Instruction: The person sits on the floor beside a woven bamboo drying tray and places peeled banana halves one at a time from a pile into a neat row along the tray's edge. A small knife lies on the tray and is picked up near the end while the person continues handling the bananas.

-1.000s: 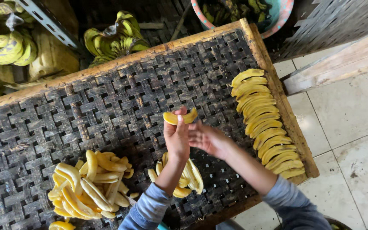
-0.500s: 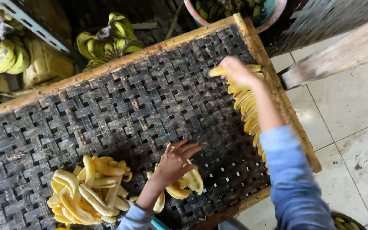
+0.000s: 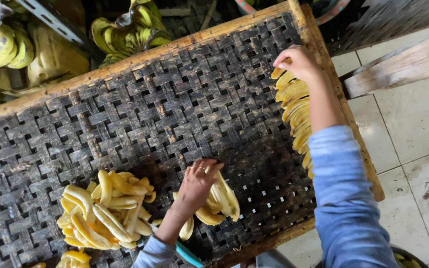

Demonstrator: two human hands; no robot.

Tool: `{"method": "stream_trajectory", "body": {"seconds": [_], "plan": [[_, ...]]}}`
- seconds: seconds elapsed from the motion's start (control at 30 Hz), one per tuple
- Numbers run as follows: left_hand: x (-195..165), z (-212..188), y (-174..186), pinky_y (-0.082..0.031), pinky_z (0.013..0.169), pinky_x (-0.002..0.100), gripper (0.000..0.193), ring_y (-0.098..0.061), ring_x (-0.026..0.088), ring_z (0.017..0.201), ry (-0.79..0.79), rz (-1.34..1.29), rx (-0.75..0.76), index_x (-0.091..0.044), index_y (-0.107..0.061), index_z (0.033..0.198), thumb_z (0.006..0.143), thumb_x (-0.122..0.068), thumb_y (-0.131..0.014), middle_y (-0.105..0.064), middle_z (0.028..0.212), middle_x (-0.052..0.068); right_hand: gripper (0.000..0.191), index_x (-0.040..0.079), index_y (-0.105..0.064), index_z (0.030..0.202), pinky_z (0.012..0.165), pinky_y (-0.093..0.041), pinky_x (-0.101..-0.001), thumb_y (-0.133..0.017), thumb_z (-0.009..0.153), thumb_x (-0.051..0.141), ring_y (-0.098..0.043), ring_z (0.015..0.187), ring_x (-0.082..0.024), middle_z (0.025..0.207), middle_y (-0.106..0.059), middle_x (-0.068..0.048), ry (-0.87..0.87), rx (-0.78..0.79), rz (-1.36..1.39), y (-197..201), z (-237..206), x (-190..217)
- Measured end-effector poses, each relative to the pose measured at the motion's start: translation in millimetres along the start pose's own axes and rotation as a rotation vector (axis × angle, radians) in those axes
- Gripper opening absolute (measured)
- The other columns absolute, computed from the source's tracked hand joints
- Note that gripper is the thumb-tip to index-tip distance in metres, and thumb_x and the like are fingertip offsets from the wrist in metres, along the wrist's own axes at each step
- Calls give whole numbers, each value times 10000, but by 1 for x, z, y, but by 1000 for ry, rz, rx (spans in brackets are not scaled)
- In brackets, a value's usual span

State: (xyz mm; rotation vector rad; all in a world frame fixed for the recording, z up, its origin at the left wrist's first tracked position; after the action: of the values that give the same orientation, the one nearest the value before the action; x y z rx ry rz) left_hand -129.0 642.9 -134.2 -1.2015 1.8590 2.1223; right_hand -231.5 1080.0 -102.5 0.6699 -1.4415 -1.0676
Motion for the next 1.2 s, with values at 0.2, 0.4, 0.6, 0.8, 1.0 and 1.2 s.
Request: {"method": "stream_trajectory", "body": {"seconds": [0.2, 0.4, 0.6, 0.8, 1.0, 1.2], "plan": [[45, 15, 34, -352, 1181, 547, 708, -381, 397, 1467, 71, 193, -271, -173, -491, 1507, 851, -185, -756, -394, 1590, 184, 45, 37, -627, 1075, 768, -508, -281, -622, 1031, 26, -606, 877, -159, 1010, -636, -92, -32, -162, 565, -45, -115, 125], [92, 62, 58, -200, 1200, 630, 890, -214, 418, 1527, 181, 322, -277, -98, -285, 1613, 912, -525, -628, -211, 1658, 236, 349, 56, -593, 1208, 644, -583, -316, -716, 955, 263, -695, 713, -163, 866, -689, -66, -74, 360, 486, -140, -222, 223], [100, 74, 54, -166, 1256, 587, 771, -246, 328, 1567, 188, 418, -313, -117, -305, 1637, 1048, -580, -485, -240, 1705, 126, 574, 41, -552, 1254, 731, -543, -430, -824, 829, 314, -650, 866, -290, 1118, -549, -174, -61, 349, 399, -145, -222, 246], [102, 72, 53, -172, 1256, 579, 750, -251, 322, 1561, 189, 385, -339, -124, -322, 1629, 1048, -566, -493, -250, 1700, 116, 506, 77, -606, 1218, 944, -498, -466, -833, 827, 306, -577, 1107, -358, 1167, -560, -187, 102, 141, 297, -133, -231, 275], [103, 67, 55, -177, 1266, 561, 705, -257, 312, 1566, 205, 384, -349, -145, -331, 1633, 1069, -540, -480, -255, 1704, 102, 681, -59, -576, 1313, 1002, -478, -450, -826, 809, 325, -542, 1171, -381, 1271, -544, -231, 319, 151, 259, -133, -236, 329], [100, 70, 54, -164, 1265, 549, 692, -244, 293, 1568, 212, 426, -335, -167, -327, 1631, 1064, -541, -461, -248, 1706, 73, 710, 19, -612, 1189, 980, -459, -488, -899, 670, 408, -545, 1163, -372, 1221, -578, -192, 300, 551, -45, -155, -196, 315]]}}
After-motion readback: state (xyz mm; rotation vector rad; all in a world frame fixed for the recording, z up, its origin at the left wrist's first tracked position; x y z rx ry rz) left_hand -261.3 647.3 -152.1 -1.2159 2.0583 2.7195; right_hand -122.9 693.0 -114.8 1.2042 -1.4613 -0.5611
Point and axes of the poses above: each hand's wrist, its own z-axis towards the middle knuckle, its own y-axis out of the back of the hand, x = y × z, the point moved 6 cm from there along z, towards the middle knuckle
